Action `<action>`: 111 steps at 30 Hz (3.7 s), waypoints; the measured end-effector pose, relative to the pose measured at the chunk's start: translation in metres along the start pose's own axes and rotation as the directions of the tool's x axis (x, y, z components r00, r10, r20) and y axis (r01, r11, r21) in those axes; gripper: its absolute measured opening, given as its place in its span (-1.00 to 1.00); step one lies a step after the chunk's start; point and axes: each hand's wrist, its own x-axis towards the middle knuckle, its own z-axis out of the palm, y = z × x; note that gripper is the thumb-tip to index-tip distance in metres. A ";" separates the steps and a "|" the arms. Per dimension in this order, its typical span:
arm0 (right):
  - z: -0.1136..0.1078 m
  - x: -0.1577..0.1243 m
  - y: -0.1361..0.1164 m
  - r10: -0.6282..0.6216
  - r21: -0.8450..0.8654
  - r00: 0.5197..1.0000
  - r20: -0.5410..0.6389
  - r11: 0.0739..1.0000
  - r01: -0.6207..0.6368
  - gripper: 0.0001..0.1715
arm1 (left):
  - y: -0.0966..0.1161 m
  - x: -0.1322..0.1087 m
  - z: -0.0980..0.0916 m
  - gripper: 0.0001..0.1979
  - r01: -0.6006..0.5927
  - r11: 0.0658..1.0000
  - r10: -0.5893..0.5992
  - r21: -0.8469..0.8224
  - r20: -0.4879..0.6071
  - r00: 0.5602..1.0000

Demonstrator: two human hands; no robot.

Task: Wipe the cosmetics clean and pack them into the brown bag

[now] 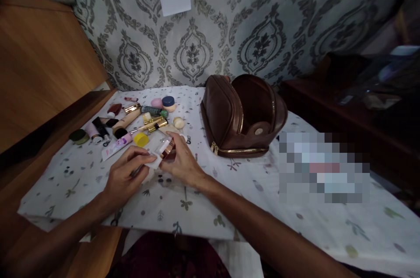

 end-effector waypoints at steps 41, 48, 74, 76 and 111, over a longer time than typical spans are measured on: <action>0.004 -0.003 0.005 -0.098 0.179 0.989 0.114 0.981 0.076 -0.18 | -0.042 0.013 -0.007 -0.80 0.522 0.837 -0.498 -0.162 0.168 0.851; 0.002 0.006 0.007 -0.032 0.319 0.999 0.040 0.947 0.018 -0.18 | -0.021 0.009 -0.010 -0.84 0.449 0.883 -0.423 -0.134 0.185 0.887; 0.003 0.004 0.002 -0.013 0.366 0.995 0.096 0.930 -0.023 -0.15 | -0.042 0.009 -0.006 -0.75 0.529 0.814 -0.495 -0.241 0.190 0.848; 0.001 0.007 0.002 0.006 0.383 0.999 0.050 0.924 -0.025 -0.17 | -0.036 0.005 -0.006 -0.73 0.561 0.790 -0.526 -0.247 0.195 0.827; 0.000 0.007 0.009 0.035 0.408 0.995 0.092 0.910 -0.070 -0.11 | -0.031 0.010 -0.007 -0.81 0.503 0.832 -0.500 -0.234 0.076 0.863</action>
